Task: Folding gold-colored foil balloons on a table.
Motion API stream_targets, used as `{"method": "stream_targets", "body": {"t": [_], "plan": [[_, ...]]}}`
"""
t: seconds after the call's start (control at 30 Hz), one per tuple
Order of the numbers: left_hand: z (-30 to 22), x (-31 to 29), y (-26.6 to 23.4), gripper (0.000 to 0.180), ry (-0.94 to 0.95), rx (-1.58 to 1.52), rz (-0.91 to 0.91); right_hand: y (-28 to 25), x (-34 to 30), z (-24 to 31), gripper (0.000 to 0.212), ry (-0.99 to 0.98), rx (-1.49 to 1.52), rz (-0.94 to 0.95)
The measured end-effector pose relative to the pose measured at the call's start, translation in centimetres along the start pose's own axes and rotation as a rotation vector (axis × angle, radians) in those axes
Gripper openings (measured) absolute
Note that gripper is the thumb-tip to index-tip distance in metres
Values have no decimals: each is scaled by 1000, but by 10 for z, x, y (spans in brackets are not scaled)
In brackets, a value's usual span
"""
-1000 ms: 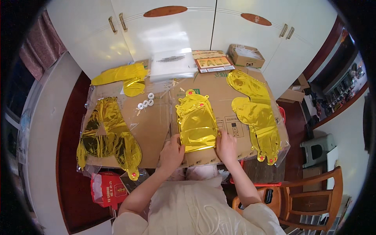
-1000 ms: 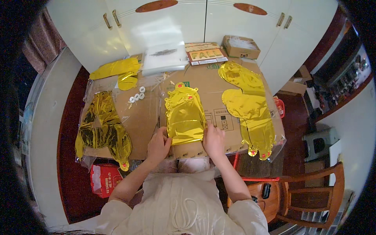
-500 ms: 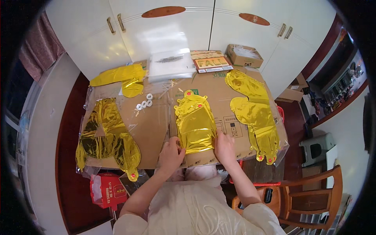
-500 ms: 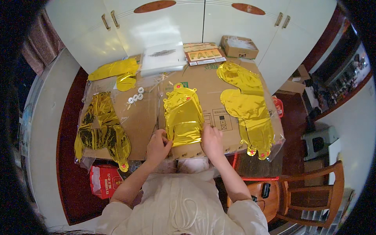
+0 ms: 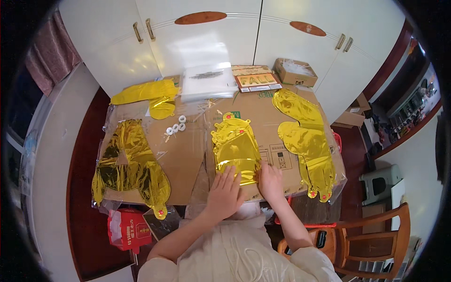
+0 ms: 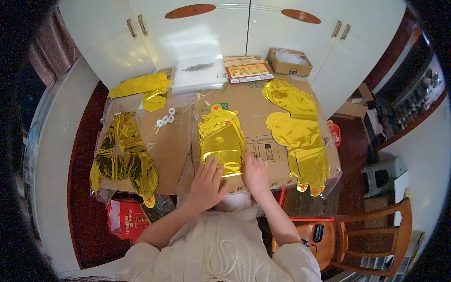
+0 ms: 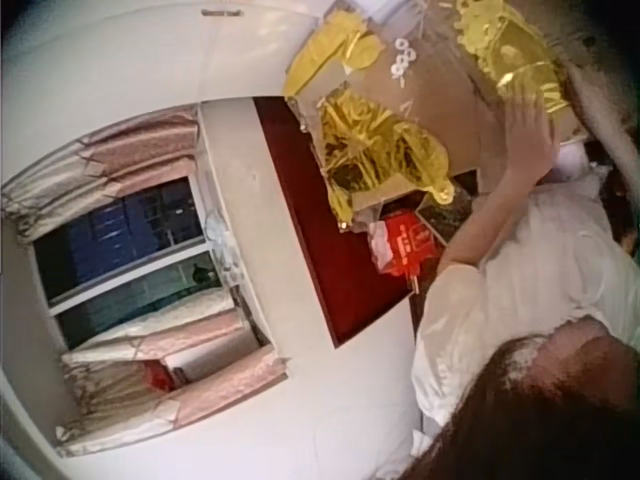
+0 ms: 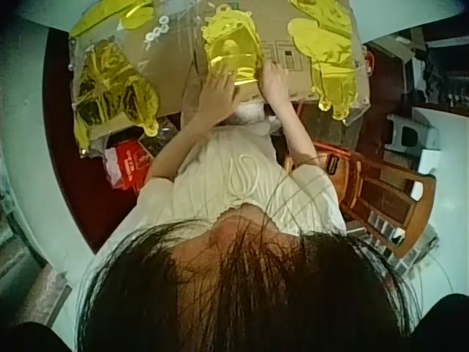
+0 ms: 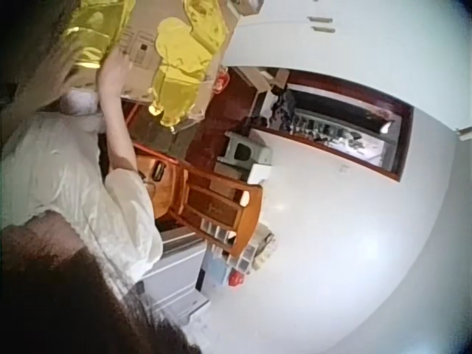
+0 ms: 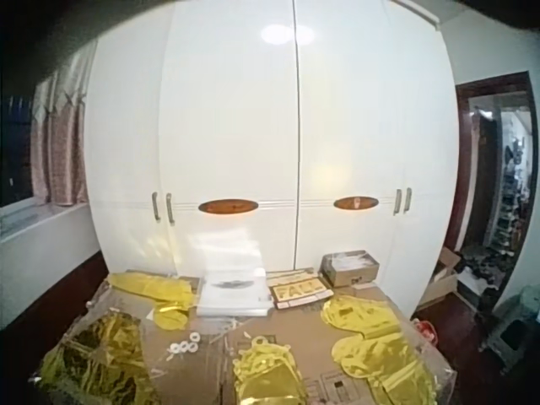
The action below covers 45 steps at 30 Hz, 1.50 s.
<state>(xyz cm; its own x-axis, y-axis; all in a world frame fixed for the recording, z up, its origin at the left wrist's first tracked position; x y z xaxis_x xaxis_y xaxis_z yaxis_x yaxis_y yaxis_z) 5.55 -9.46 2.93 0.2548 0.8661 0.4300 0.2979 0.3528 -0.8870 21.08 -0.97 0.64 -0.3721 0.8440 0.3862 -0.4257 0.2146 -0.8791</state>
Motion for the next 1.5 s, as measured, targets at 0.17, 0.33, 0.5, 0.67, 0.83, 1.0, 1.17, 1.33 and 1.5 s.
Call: {"method": "stream_targets", "body": {"t": [0.17,0.33,0.5,0.67,0.83,1.0,1.17,1.33,1.5], "plan": [[5,-4,14,85,-94,-34,158,0,-1,-1,29,18,48,-15],[10,-6,17,89,-82,-32,202,1,-1,-1,29,31,65,-25],[10,-4,11,87,-78,-58,215,-1,-2,-5,30,67,137,2],[31,-9,-10,67,-348,-220,-31,1,1,-19,38,204,400,82],[81,-12,-4,52,-822,-851,38,0,13,-28,45,345,689,211],[94,-1,8,49,-991,-1068,158,0,28,-31,45,366,687,298],[95,6,7,39,-1007,-1208,228,16,24,-42,38,426,874,354],[98,5,17,24,-1063,-1351,273,26,22,-48,34,484,936,410],[100,1,24,15,-1091,-1403,288,27,23,-48,33,485,1001,393]]}}
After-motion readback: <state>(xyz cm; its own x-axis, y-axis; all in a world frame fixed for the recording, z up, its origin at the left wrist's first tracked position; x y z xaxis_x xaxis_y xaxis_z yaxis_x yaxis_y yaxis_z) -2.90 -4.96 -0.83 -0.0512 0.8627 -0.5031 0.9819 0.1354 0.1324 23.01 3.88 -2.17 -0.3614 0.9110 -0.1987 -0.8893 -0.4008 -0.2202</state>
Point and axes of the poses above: each hand's wrist, its own x-axis towards the middle knuckle, its own y-axis out of the palm, z = x × y, the point moved 3 cm from there along x, towards the middle knuckle, and after that the axes turned 2 degrees about y, right-handed, at the moved point
